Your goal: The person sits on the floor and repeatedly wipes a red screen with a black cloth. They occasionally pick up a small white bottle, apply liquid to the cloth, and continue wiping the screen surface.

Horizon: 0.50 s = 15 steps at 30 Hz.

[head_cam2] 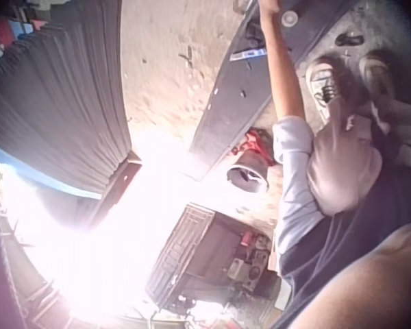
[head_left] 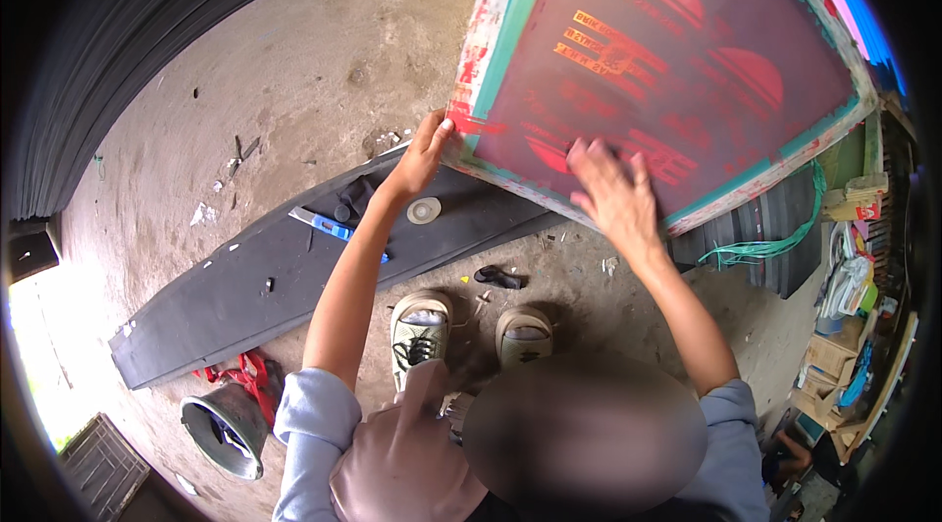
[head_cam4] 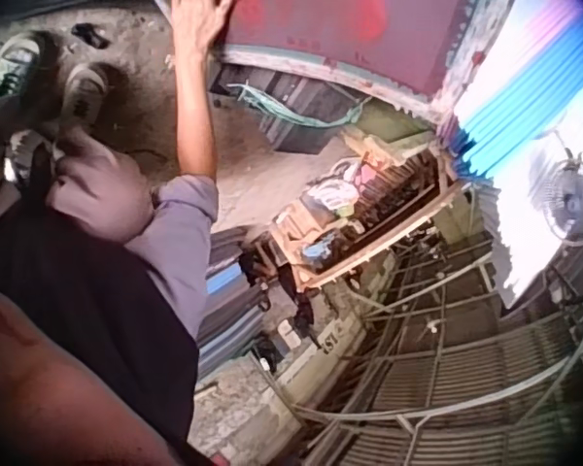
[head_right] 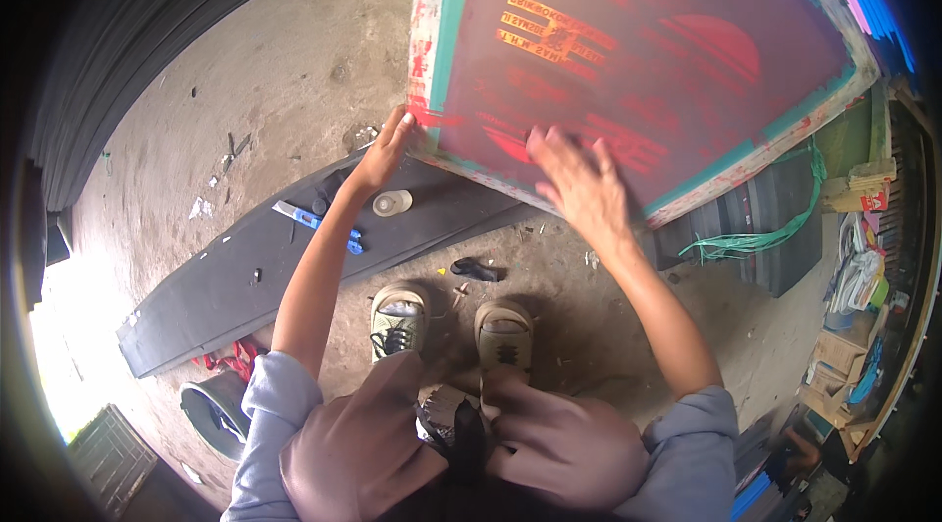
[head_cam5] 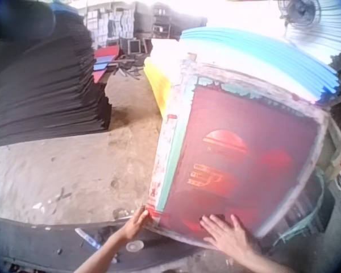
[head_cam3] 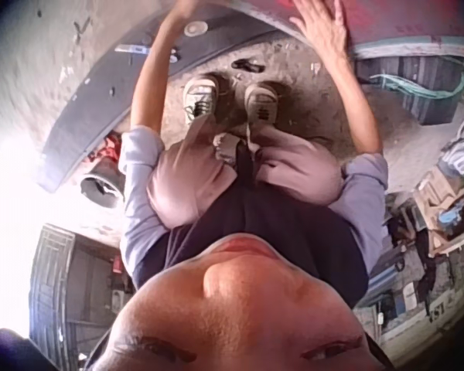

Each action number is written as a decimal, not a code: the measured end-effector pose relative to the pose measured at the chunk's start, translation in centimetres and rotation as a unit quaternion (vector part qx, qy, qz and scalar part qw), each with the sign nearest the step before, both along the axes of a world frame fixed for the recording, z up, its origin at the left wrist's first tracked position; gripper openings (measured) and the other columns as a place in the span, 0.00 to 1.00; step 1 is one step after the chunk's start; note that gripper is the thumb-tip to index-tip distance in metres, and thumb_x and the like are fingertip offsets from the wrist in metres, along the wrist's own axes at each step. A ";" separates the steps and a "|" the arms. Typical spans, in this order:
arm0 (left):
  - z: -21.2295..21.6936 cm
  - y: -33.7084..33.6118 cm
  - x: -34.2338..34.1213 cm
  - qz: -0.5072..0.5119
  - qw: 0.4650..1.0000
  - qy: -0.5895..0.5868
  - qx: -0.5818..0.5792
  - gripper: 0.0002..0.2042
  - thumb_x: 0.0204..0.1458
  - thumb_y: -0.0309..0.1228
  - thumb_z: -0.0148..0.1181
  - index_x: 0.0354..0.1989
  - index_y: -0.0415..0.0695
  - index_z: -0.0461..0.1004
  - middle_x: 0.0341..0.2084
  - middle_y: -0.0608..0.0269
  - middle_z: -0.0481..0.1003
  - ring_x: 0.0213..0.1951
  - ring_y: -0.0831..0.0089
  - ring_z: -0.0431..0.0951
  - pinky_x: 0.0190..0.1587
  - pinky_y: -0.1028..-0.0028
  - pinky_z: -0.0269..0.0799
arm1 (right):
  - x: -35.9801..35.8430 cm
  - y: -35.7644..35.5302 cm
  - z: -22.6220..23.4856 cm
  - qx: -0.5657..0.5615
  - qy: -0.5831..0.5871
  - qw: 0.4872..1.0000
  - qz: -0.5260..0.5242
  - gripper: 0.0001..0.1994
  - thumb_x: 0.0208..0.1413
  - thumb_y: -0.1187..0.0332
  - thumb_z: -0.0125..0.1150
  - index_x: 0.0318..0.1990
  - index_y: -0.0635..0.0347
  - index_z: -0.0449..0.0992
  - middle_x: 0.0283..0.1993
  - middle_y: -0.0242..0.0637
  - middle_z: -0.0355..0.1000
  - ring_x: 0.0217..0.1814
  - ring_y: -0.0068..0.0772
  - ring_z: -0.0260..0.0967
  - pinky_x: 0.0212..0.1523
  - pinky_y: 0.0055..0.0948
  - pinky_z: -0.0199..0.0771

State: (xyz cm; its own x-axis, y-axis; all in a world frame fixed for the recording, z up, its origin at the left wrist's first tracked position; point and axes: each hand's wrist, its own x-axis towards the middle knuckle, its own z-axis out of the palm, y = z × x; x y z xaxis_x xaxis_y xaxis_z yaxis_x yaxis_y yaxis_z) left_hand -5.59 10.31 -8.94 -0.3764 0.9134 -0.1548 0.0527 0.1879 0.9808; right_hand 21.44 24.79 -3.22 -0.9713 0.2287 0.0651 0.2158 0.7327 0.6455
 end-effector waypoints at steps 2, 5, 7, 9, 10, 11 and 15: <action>0.8 -0.1 0.4 0.024 1.000 0.003 0.007 0.21 0.63 0.42 0.37 0.53 0.36 0.61 0.41 0.57 0.68 0.47 0.71 0.66 0.54 0.72 0.58 | -2.1 0.5 1.5 -0.080 0.119 0.988 -0.060 0.35 0.56 0.43 0.42 0.68 0.45 0.45 0.73 0.24 0.37 0.75 0.27 0.28 0.69 0.53 0.24; 1.2 0.7 0.7 0.007 1.000 -0.001 0.005 0.20 0.63 0.41 0.37 0.53 0.36 0.61 0.40 0.57 0.69 0.46 0.70 0.67 0.53 0.72 0.59 | -1.4 -2.3 -2.2 -0.153 0.161 0.968 -0.119 0.35 0.56 0.44 0.44 0.67 0.51 0.50 0.72 0.28 0.39 0.74 0.29 0.32 0.69 0.52 0.28; 1.0 0.9 0.7 0.025 1.000 0.011 -0.004 0.20 0.63 0.41 0.37 0.51 0.36 0.62 0.41 0.56 0.69 0.47 0.69 0.67 0.53 0.72 0.59 | 1.6 -4.1 -5.2 -0.131 0.103 0.983 -0.075 0.34 0.56 0.45 0.46 0.67 0.50 0.51 0.72 0.28 0.40 0.74 0.29 0.32 0.68 0.52 0.29; 1.0 0.7 1.4 0.046 0.999 0.013 -0.006 0.20 0.63 0.41 0.37 0.51 0.35 0.62 0.41 0.55 0.69 0.47 0.68 0.67 0.53 0.72 0.59 | 2.2 -3.9 -4.9 -0.136 0.116 0.982 -0.061 0.33 0.56 0.47 0.47 0.66 0.49 0.52 0.72 0.29 0.42 0.74 0.29 0.33 0.68 0.54 0.28; 1.0 0.8 1.3 0.038 0.999 0.010 -0.007 0.20 0.63 0.41 0.36 0.50 0.35 0.62 0.42 0.54 0.68 0.47 0.69 0.66 0.53 0.72 0.59 | 2.6 -3.7 -4.7 -0.139 0.122 0.981 -0.055 0.33 0.55 0.48 0.48 0.66 0.48 0.52 0.71 0.29 0.43 0.74 0.29 0.34 0.68 0.54 0.28; 0.6 0.4 1.1 0.053 0.998 0.024 -0.005 0.20 0.64 0.41 0.36 0.50 0.35 0.62 0.42 0.55 0.68 0.47 0.69 0.66 0.53 0.72 0.59 | 1.3 -2.9 -3.7 -0.148 0.176 0.970 -0.083 0.33 0.55 0.50 0.50 0.66 0.51 0.53 0.71 0.31 0.44 0.74 0.31 0.36 0.67 0.57 0.25; 1.2 0.3 1.4 0.064 0.997 0.035 0.006 0.19 0.64 0.41 0.36 0.50 0.36 0.63 0.40 0.57 0.68 0.44 0.72 0.64 0.52 0.73 0.58 | -3.4 0.5 1.8 -0.119 0.310 0.935 -0.126 0.36 0.56 0.49 0.49 0.67 0.57 0.47 0.71 0.40 0.43 0.73 0.42 0.36 0.65 0.62 0.25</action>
